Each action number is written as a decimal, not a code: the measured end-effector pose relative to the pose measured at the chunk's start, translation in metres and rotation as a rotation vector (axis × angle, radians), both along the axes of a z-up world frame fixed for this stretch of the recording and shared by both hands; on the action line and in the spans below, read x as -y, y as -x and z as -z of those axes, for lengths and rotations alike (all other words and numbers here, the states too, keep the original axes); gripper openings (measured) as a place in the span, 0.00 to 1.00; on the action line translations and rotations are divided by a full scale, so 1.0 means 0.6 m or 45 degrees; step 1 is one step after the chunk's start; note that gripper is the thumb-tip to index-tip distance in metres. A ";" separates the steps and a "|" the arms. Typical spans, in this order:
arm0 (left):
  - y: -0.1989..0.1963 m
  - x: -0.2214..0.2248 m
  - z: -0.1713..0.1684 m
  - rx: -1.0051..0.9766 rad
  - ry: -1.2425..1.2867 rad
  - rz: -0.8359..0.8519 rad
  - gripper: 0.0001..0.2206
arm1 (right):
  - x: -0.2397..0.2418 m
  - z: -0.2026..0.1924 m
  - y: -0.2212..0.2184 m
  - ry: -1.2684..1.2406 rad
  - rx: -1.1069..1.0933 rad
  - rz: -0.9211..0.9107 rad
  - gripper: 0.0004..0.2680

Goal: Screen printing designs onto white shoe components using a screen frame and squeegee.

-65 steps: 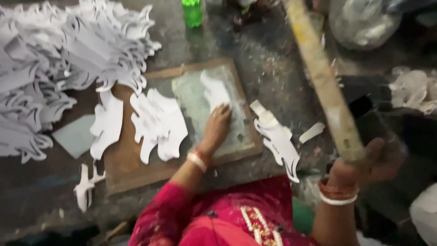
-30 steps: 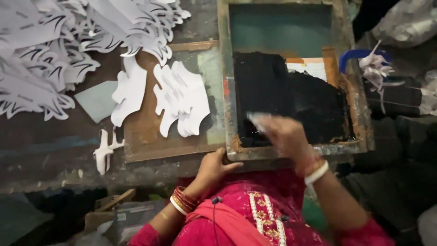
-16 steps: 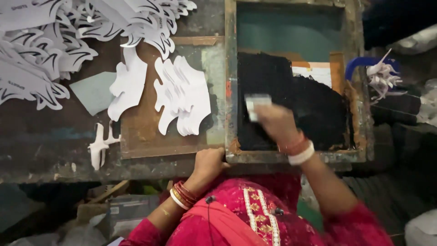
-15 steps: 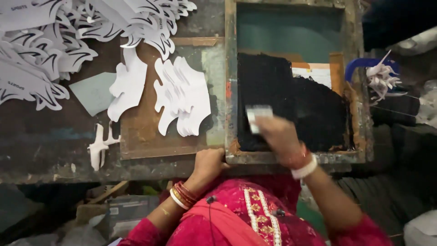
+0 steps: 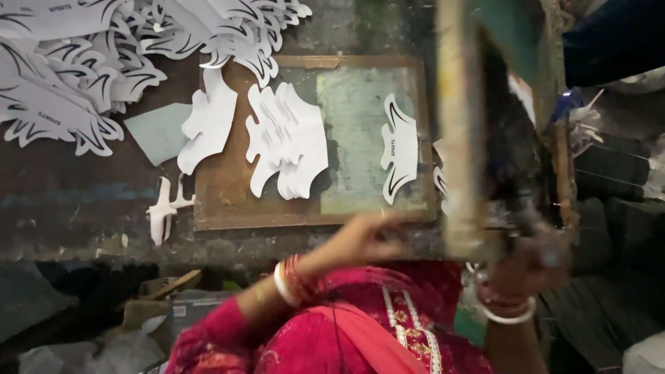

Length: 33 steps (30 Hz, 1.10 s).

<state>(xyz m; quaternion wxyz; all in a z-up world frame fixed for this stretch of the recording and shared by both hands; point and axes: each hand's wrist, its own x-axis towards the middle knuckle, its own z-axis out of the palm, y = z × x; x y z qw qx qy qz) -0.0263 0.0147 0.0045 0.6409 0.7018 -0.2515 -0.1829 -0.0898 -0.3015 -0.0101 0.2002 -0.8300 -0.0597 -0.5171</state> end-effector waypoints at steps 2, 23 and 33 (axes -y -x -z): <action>-0.074 0.025 0.077 -0.166 -0.029 -0.009 0.29 | 0.041 -0.015 -0.002 0.018 0.134 0.070 0.08; -0.207 -0.117 0.120 0.636 -0.846 -0.774 0.18 | 0.123 -0.005 0.014 -0.531 0.058 0.407 0.14; -0.116 -0.034 0.141 0.666 -1.009 -0.561 0.08 | 0.138 -0.027 0.028 0.230 0.105 0.474 0.07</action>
